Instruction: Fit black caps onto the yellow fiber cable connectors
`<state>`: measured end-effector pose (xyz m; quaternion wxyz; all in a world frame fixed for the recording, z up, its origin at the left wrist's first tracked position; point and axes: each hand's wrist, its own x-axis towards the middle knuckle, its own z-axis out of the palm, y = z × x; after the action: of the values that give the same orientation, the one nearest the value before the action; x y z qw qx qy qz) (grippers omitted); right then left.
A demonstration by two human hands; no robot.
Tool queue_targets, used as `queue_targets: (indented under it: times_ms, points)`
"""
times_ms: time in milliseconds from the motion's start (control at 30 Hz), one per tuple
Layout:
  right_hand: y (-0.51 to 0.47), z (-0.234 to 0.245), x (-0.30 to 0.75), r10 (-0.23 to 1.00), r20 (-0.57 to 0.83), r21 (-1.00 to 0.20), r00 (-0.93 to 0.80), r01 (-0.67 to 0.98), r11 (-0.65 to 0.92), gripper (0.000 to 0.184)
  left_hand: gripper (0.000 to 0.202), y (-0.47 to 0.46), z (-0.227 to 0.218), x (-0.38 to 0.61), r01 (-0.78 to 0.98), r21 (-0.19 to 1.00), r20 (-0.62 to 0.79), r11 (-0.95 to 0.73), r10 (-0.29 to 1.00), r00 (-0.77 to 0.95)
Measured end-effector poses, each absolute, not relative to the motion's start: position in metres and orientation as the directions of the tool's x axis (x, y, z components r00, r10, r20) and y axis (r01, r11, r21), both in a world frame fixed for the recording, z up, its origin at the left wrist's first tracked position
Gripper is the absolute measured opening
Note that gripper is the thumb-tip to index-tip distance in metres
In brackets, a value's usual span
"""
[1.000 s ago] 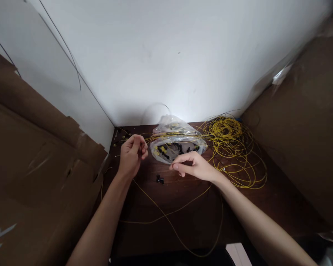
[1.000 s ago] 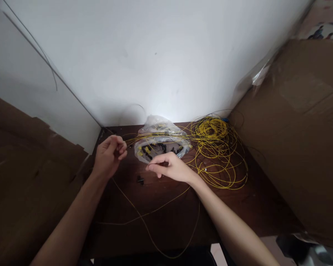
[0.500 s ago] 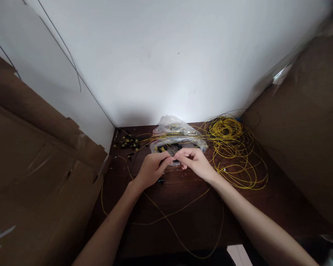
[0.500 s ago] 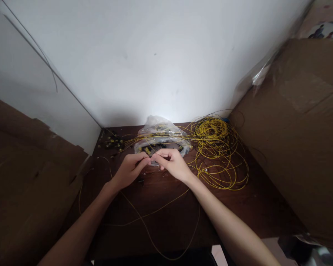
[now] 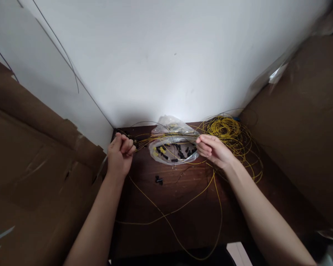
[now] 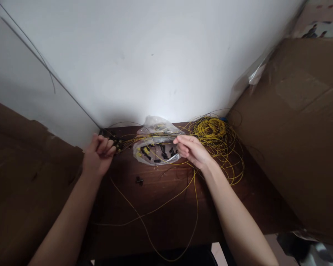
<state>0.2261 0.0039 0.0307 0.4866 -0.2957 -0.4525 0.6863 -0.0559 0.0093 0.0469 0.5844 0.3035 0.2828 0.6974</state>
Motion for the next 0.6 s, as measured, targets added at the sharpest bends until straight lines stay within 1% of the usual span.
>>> queue_targets:
  times_ms: [133, 233, 300, 367, 467, 533, 600]
  points:
    - [0.006, 0.035, 0.241, 0.950, 0.044, -0.890, -0.309, -0.443, -0.103, 0.018, 0.028, 0.011, 0.049, -0.066, -0.747, 0.651, 0.038, -0.136, 0.988, -0.147]
    - [0.008, 0.039, 0.247, 0.970, 0.034, -0.850, -0.243, -0.518, -0.100, 0.022, 0.030, 0.010, 0.049, -0.069, -0.759, 0.637, 0.014, -0.134, 0.987, -0.162]
    - [0.009, 0.039, 0.250, 0.985, 0.048, -0.800, -0.163, -0.596, -0.060, 0.026, 0.034, 0.010, 0.049, -0.068, -0.732, 0.665, 0.000, -0.151, 0.979, -0.202]
    - [0.010, 0.038, 0.250, 0.994, 0.085, -0.756, -0.066, -0.655, 0.021, 0.029, 0.036, 0.011, 0.047, -0.066, -0.671, 0.718, 0.001, -0.185, 0.964, -0.265]
    - [0.009, 0.036, 0.250, 0.986, 0.158, -0.698, 0.055, -0.700, 0.151, 0.030, 0.033, 0.012, 0.044, -0.063, -0.548, 0.807, 0.043, -0.220, 0.947, -0.318]
    - [0.009, 0.034, 0.251, 0.979, 0.179, -0.593, 0.093, -0.784, 0.183, 0.027, 0.031, 0.012, 0.043, -0.061, -0.492, 0.842, 0.078, -0.222, 0.952, -0.296]
    - [0.009, 0.033, 0.254, 0.983, 0.174, -0.400, 0.066, -0.907, 0.132, 0.025, 0.032, 0.011, 0.044, -0.061, -0.473, 0.855, 0.098, -0.214, 0.961, -0.258]
